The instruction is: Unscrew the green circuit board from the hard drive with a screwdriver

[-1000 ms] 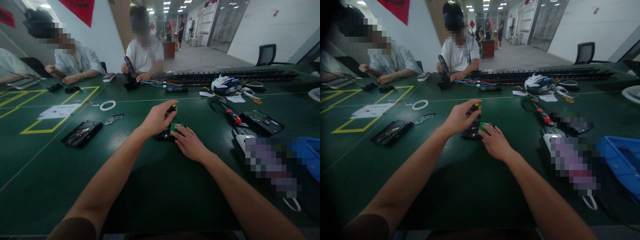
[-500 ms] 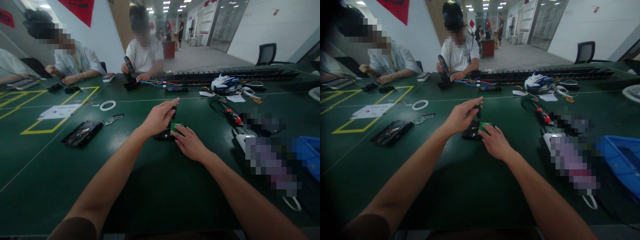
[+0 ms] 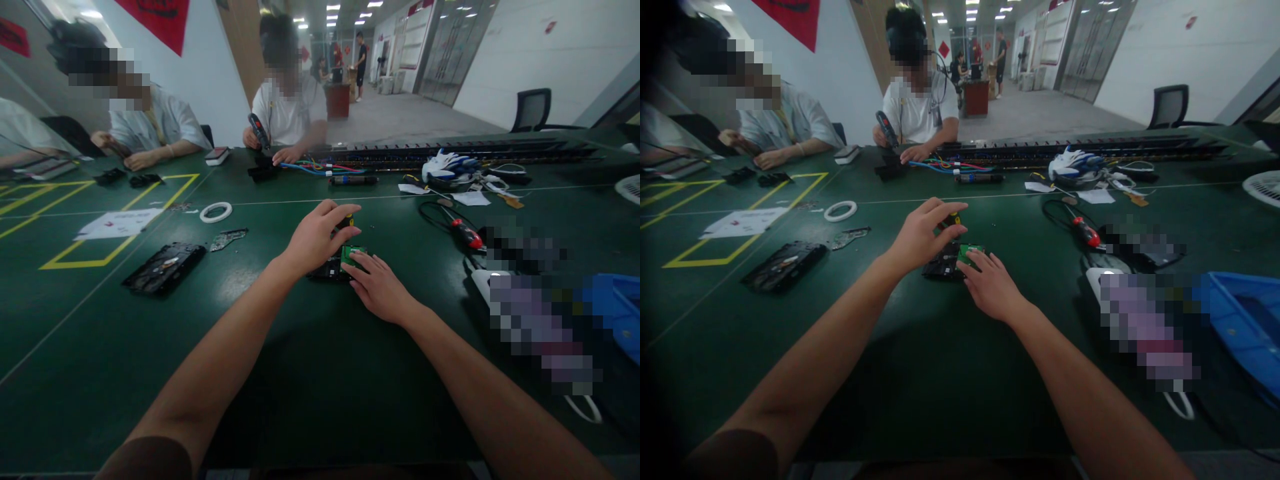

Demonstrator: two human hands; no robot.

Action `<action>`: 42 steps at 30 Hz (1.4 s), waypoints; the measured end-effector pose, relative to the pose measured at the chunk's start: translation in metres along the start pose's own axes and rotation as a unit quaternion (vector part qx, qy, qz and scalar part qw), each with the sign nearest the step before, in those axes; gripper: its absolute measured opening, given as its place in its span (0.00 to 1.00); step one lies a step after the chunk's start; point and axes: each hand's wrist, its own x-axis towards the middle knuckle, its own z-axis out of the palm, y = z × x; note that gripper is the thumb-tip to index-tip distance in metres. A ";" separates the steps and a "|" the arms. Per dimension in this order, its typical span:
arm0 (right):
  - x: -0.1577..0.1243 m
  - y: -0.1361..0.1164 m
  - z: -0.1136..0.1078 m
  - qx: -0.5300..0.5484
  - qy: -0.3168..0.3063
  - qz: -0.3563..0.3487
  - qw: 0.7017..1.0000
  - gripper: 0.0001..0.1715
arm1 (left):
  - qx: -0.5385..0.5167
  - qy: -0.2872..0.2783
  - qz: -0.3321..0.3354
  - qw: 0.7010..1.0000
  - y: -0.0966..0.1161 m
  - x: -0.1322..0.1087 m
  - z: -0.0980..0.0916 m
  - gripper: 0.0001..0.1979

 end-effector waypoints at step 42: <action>0.000 -0.002 -0.002 -0.007 -0.002 0.003 1.000 0.27 | -0.057 0.001 0.030 0.998 0.001 0.002 -0.003 0.23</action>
